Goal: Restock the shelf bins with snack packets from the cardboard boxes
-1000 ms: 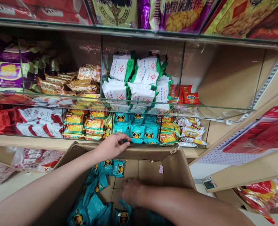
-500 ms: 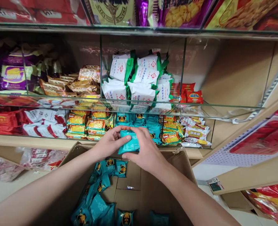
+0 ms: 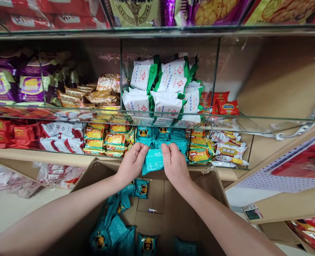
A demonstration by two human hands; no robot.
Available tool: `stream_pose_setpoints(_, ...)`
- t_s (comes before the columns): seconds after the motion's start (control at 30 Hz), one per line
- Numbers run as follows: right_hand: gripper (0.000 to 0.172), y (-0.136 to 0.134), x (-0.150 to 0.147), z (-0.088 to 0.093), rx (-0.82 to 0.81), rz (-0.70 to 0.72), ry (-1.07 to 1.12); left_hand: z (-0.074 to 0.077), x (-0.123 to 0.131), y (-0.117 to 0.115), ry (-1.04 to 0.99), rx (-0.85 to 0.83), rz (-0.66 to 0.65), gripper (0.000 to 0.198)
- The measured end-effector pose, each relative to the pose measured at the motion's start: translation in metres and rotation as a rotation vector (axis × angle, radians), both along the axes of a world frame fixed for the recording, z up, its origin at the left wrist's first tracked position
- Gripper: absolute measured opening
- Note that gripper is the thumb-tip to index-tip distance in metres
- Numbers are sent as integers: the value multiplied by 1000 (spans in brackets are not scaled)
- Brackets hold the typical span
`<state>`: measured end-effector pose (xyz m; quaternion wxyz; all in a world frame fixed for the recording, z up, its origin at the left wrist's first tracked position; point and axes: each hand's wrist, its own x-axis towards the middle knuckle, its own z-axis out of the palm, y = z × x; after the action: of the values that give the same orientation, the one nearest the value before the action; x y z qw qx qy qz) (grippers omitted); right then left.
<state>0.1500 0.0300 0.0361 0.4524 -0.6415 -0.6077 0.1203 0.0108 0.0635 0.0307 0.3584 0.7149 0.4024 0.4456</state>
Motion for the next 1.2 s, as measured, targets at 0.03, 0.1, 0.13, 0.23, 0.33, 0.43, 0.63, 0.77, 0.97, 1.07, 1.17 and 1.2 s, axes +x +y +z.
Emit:
stream_pose_setpoints(0.03,33,-1,0,0,12,-13,-12,1,-1,0,64,52,29,25)
stream_pose_setpoints(0.1,32,-1,0,2,28,-25,-19,3,-2,-1,139,122,64,23)
stream_pose_setpoints(0.13,31,-1,1,4,38,-24,-21,4,-3,-1,146,128,64,23)
stream_pose_setpoints(0.23,29,1,9,11,113,-55,-67,8,-5,0,67,-10,6,25)
stream_pose_setpoints(0.33,27,3,23,13,236,-237,-212,17,-8,2,-55,-251,-61,33)
stream_pose_setpoints(0.43,29,1,29,9,332,-266,-464,30,-8,-2,-226,-634,-270,43)
stream_pose_setpoints(0.63,21,-12,8,7,410,375,-674,33,-5,-8,-633,-963,-450,27)
stream_pose_setpoints(0.77,14,-10,6,8,368,260,-225,23,-7,0,-654,-843,-405,42)
stream_pose_setpoints(0.97,46,7,19,-4,-107,311,311,19,-9,4,-421,-721,-480,42)
stream_pose_setpoints(1.07,38,9,18,-8,-145,357,414,13,-6,6,-306,-601,-451,41)
stream_pose_setpoints(1.17,43,7,13,-10,-88,309,507,6,-3,10,-285,-452,-336,39)
stream_pose_setpoints(1.2,46,7,11,-11,-83,309,537,4,-3,11,-288,-427,-312,38)
